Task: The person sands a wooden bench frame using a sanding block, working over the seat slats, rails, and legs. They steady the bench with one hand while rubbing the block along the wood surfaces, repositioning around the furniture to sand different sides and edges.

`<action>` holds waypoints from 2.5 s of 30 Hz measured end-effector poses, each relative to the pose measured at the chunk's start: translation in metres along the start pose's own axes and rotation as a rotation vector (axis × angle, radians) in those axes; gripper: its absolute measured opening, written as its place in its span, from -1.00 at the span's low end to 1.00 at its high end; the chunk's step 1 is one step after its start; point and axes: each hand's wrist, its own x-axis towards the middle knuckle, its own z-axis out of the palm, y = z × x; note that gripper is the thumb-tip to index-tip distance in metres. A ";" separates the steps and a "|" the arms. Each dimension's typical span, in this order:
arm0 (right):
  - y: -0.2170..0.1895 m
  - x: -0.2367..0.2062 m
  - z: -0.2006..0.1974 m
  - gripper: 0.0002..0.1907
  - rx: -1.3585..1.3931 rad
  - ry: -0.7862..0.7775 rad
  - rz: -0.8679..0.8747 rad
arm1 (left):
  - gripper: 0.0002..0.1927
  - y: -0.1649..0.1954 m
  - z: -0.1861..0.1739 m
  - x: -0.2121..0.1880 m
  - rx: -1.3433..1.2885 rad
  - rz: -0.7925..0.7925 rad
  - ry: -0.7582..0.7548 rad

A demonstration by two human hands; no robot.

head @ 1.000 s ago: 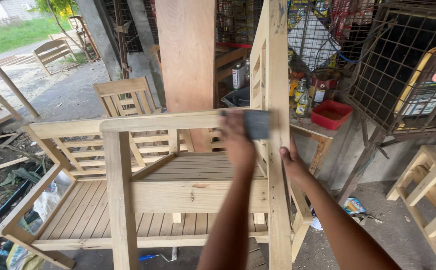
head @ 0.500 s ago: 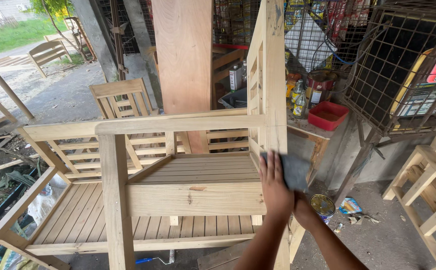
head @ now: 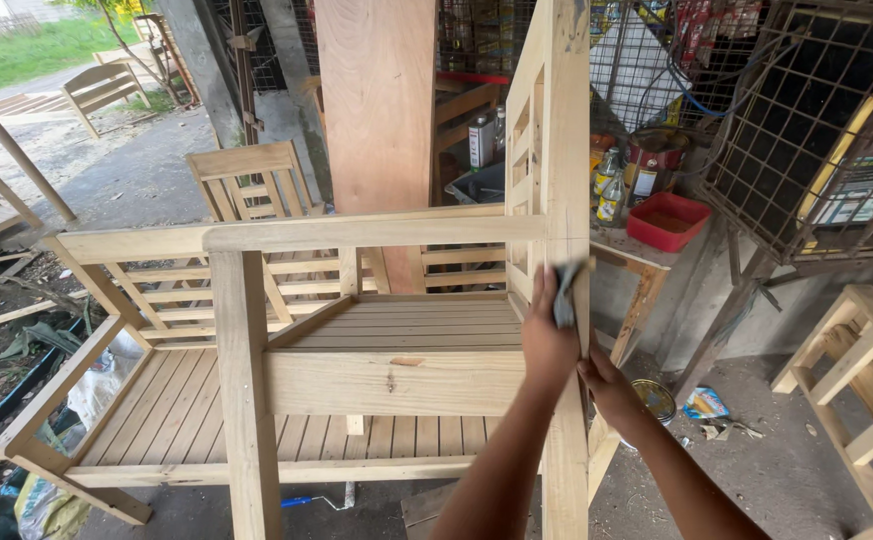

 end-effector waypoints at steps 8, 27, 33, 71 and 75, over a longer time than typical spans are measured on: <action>-0.009 0.004 0.003 -0.22 0.016 -0.049 0.154 | -0.31 -0.002 -0.012 -0.032 -0.016 -0.030 -0.019; -0.033 -0.020 0.008 -0.31 -0.382 0.055 0.556 | -0.63 -0.016 -0.024 0.021 -0.119 -0.245 -0.203; -0.032 0.007 0.015 -0.45 -0.631 0.136 0.091 | -0.53 -0.014 -0.024 0.038 -0.004 -0.014 -0.121; 0.036 -0.035 -0.025 -0.64 -0.467 -0.102 0.222 | -0.17 -0.013 -0.013 -0.044 0.468 0.423 -0.362; 0.024 -0.017 -0.036 -0.58 -0.494 -0.138 0.139 | -0.19 -0.012 -0.009 -0.017 0.490 0.487 -0.387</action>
